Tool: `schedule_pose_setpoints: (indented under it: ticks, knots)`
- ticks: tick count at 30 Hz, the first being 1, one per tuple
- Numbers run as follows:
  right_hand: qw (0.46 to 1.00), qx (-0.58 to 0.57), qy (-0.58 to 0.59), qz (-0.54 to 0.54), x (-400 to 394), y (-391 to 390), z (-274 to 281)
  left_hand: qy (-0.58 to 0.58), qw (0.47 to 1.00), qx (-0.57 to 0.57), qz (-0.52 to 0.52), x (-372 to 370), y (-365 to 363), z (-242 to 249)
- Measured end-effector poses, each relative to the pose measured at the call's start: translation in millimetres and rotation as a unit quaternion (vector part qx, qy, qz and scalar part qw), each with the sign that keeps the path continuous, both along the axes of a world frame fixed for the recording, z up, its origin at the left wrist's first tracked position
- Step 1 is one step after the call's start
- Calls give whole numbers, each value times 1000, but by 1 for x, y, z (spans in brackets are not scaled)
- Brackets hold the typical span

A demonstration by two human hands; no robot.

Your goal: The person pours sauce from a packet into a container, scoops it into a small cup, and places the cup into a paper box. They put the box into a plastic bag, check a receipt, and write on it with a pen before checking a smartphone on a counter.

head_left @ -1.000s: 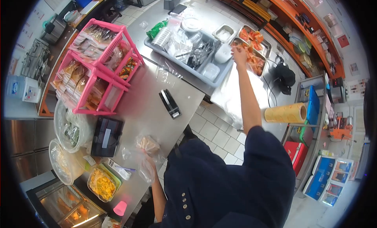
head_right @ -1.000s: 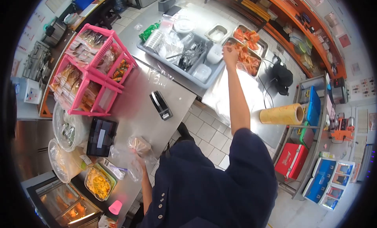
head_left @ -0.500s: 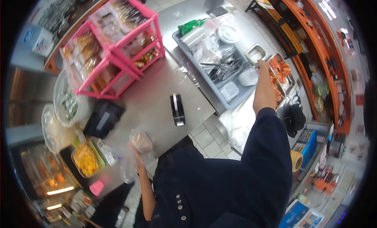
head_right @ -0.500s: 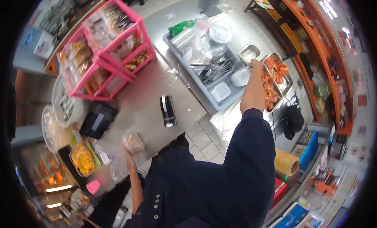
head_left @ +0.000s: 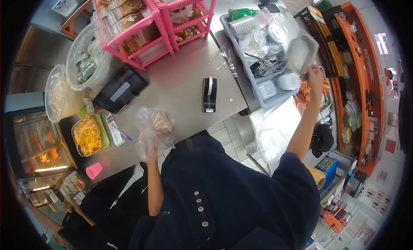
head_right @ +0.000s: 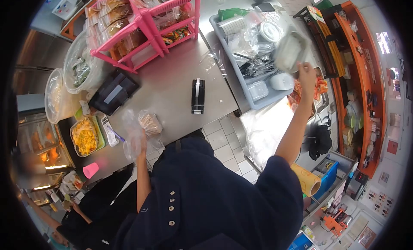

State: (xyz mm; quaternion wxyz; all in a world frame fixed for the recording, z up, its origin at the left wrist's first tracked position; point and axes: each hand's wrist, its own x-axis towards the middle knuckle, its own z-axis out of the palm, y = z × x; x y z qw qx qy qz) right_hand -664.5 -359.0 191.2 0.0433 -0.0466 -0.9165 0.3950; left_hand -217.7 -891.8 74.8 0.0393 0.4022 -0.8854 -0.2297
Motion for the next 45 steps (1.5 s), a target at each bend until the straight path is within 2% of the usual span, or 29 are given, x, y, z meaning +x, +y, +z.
schedule_pose_setpoints:
  ticks: [2, 3, 4, 5, 7, 12, 15, 16, 17, 18, 19, 20, 21, 22, 23, 24, 26, 31, 32, 35, 36, 38, 40, 42, 44, 45]
  knots:
    - [999, 3, 3, 46, 61, -63, 9, 29, 999, 25, -28, 6, -4, -11]
    - [997, -17, -48, 66, 83, -84, 5, 56, 997, 42, -39, 10, -5, -19]
    - [994, 42, -55, 87, 100, -101, -9, 97, 991, 84, -45, 18, -11, -49]
    - [991, -6, -72, 112, 113, -112, -35, 134, 984, 106, -48, 24, -13, -64]
    - [989, -51, -76, 120, 141, -137, -78, 197, 970, 130, -52, 21, -12, -68]
    - [986, 64, -110, 111, 170, -173, -138, 269, 950, 148, -58, 20, -5, -50]
    - [995, 50, -23, 82, 176, -175, -144, 303, 940, 142, -56, 23, -5, -40]
    - [993, 109, 5, 48, 191, -201, -98, 319, 936, 136, -55, 25, -6, -36]
    - [979, 171, 99, 43, 191, -206, -100, 337, 931, 125, -56, 25, -4, -31]
    - [973, 166, 150, 54, 188, -215, -93, 358, 925, 113, -62, 23, -1, -29]
    - [982, 117, 126, 80, 183, -221, -98, 371, 920, 112, -67, 19, 1, -29]
    - [974, 163, 97, 125, 175, -226, -102, 381, 914, 116, -70, 18, 3, -29]
    - [959, 224, 28, 171, 166, -230, -111, 364, 907, 196, -78, 23, 2, -37]
    - [927, 296, 17, 229, 157, -230, -128, 341, 896, 273, -79, 27, 0, -46]
    - [918, 320, -47, 230, 155, -240, -127, 365, 874, 312, -73, 20, -2, -23]
    - [915, 337, -44, 218, 156, -247, -123, 389, 849, 351, -65, 13, -5, 1]
    - [913, 342, -28, 221, 149, -244, -131, 442, 788, 426, -51, 6, -8, 9]
    - [920, 318, -52, 223, 133, -232, -141, 400, 769, 498, -13, 12, -10, 15]
    - [915, 323, -50, 235, 125, -225, -144, 442, 777, 447, -30, 7, -6, -14]
    - [919, 317, -9, 233, 119, -213, -129, 418, 845, 325, -74, 10, -11, -20]
    - [926, 318, -11, 205, 120, -210, -121, 449, 782, 431, -38, 8, -9, -24]
    - [923, 354, -31, 149, 127, -209, -99, 461, 758, 461, -23, 7, -8, -27]
    - [912, 387, -42, 128, 132, -206, -93, 472, 708, 525, -1, 9, -9, -22]
    - [914, 382, -33, 135, 132, -200, -101, 479, 624, 617, 24, 10, -9, -14]
    - [900, 391, -3, 194, 150, -223, -110, 470, 642, 606, 6, 8, -10, -14]
    - [891, 395, 12, 225, 156, -233, -117, 476, 670, 569, -19, 8, -10, -15]
